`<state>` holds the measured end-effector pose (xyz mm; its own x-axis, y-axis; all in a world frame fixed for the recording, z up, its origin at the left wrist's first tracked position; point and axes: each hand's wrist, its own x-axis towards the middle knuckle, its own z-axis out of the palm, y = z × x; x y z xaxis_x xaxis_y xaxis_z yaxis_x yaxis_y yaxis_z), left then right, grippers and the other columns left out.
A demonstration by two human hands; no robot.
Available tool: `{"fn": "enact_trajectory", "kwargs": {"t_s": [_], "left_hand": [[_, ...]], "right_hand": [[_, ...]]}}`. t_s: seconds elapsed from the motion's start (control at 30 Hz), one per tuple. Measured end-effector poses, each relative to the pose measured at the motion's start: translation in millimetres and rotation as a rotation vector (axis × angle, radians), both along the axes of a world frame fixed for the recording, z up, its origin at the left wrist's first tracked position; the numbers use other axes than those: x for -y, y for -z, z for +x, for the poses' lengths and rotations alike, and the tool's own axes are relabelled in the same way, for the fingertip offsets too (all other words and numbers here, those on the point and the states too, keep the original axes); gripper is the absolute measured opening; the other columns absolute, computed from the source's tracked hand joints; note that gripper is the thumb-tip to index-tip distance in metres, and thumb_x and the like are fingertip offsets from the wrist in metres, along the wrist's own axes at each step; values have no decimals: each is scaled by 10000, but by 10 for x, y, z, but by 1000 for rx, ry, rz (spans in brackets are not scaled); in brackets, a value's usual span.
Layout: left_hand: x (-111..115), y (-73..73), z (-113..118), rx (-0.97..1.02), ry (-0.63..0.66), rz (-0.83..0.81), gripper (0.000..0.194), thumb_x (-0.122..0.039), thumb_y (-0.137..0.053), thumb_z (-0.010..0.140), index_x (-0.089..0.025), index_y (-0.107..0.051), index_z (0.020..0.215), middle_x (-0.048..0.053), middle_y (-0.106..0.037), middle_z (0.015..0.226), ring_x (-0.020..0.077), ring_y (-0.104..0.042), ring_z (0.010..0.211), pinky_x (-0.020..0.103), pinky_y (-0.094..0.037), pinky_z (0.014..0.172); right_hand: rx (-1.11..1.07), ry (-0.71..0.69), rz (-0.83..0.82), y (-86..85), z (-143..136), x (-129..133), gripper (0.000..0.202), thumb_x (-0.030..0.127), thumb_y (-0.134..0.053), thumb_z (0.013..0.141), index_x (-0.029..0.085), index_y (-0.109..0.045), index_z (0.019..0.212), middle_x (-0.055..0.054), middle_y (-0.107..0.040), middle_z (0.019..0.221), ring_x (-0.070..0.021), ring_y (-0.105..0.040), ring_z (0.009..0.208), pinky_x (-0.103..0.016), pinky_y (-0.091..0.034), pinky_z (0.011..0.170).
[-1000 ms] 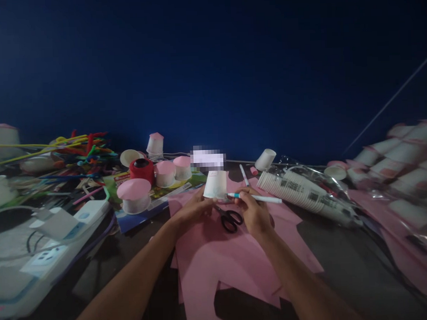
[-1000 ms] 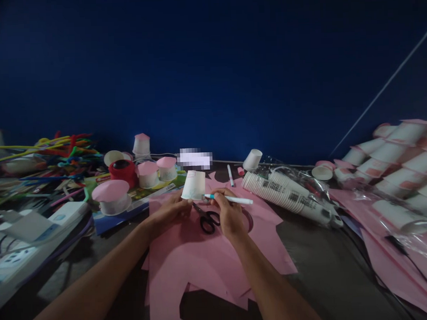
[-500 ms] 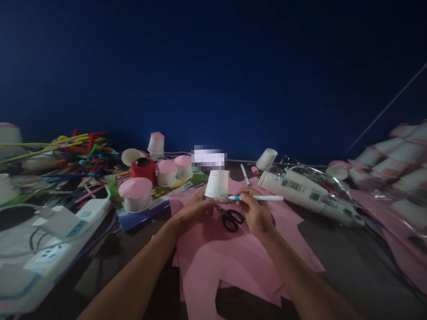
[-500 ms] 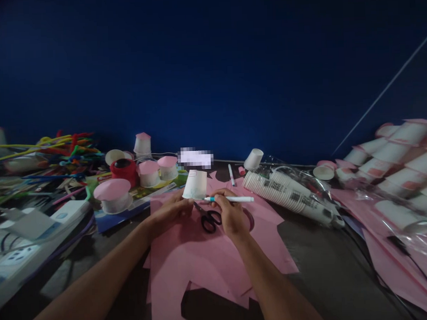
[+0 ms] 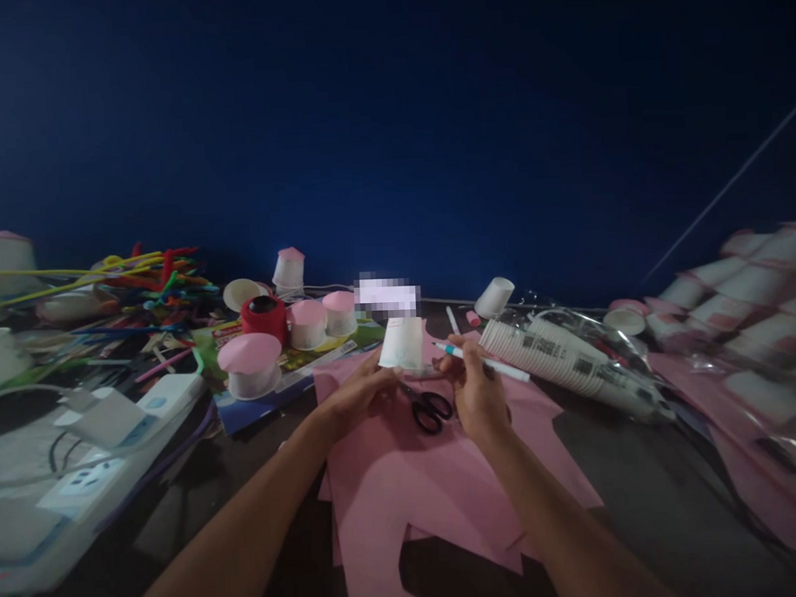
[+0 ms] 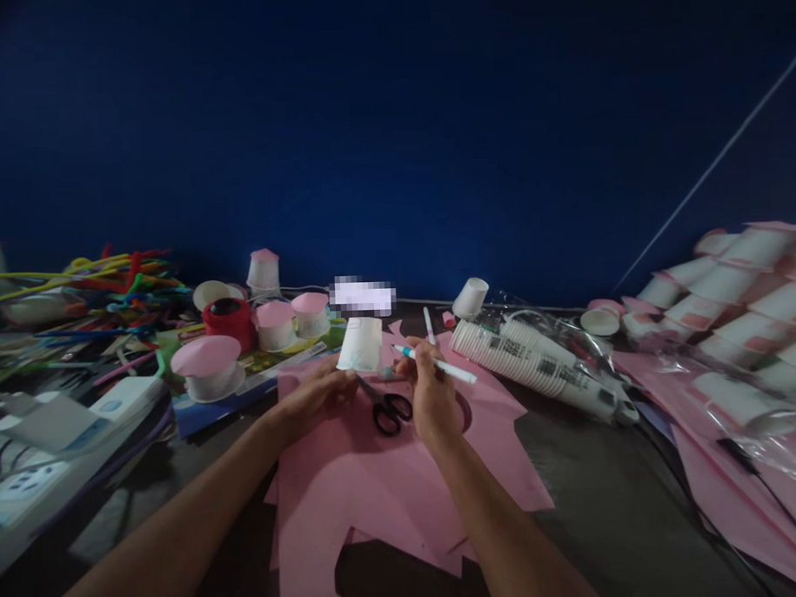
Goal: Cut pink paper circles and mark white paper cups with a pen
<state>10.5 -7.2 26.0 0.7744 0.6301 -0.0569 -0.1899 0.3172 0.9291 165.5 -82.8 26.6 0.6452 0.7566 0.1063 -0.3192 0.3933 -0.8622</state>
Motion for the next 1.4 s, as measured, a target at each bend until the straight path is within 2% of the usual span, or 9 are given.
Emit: {"fn": "enact_trajectory", "kwargs": {"t_s": [0.13, 0.27, 0.43, 0.63, 0.93, 1.13, 1.4], "left_hand": [[-7, -6, -3, 9, 1, -29, 269, -340, -657, 760, -189, -495, 912, -82, -367, 560, 44, -299, 435, 170, -178, 402], [-14, -18, 1, 16, 0, -25, 235, -308, -633, 768, -194, -502, 925, -77, -387, 563, 49, -315, 449, 168, -196, 417], [-20, -17, 11, 20, -18, -38, 228, -282, -599, 781, -182, -517, 969, -73, -376, 547, 55, -336, 464, 173, -232, 450], [-11, -31, 28, 31, -55, -31, 246, -276, -614, 755, -170, -537, 964, -78, -354, 528, 58, -315, 463, 186, -244, 467], [-23, 19, 14, 59, 0, -73, 221, -339, -614, 785, -192, -513, 917, -73, -385, 555, 71, -366, 486, 207, -274, 496], [-28, 38, 19, 45, -32, -12, 238, -333, -644, 783, -180, -501, 897, -74, -408, 544, 63, -364, 475, 200, -260, 481], [-23, 22, 7, 50, -17, 23, 260, -332, -634, 793, -185, -512, 969, -72, -392, 588, 56, -336, 497, 194, -235, 483]], "right_hand": [[-31, -74, 84, -77, -40, 24, 147, 354, -668, 749, 229, -607, 796, 62, -562, 555, -117, -553, 602, -311, -517, 722], [-37, -154, 107, -119, -41, 42, 118, 275, -669, 712, 225, -584, 777, 54, -574, 583, -136, -585, 651, -358, -518, 777], [27, -190, 112, -99, -37, 60, 94, 256, -659, 710, 212, -614, 780, 36, -597, 621, -131, -575, 660, -327, -505, 756], [89, -223, 131, -68, -37, 70, 58, 242, -632, 742, 218, -627, 795, 36, -609, 628, -143, -580, 670, -385, -482, 849], [166, -229, 70, -8, -8, 102, 48, 204, -599, 772, 204, -646, 778, 35, -614, 625, -128, -572, 661, -290, -457, 714], [179, -253, 70, -8, -9, 105, 56, 212, -590, 769, 204, -644, 774, 33, -603, 616, -138, -568, 652, -307, -459, 724], [292, -208, -14, 54, 19, 108, 54, 244, -598, 757, 212, -641, 770, 33, -583, 615, -145, -547, 636, -297, -444, 657]]}}
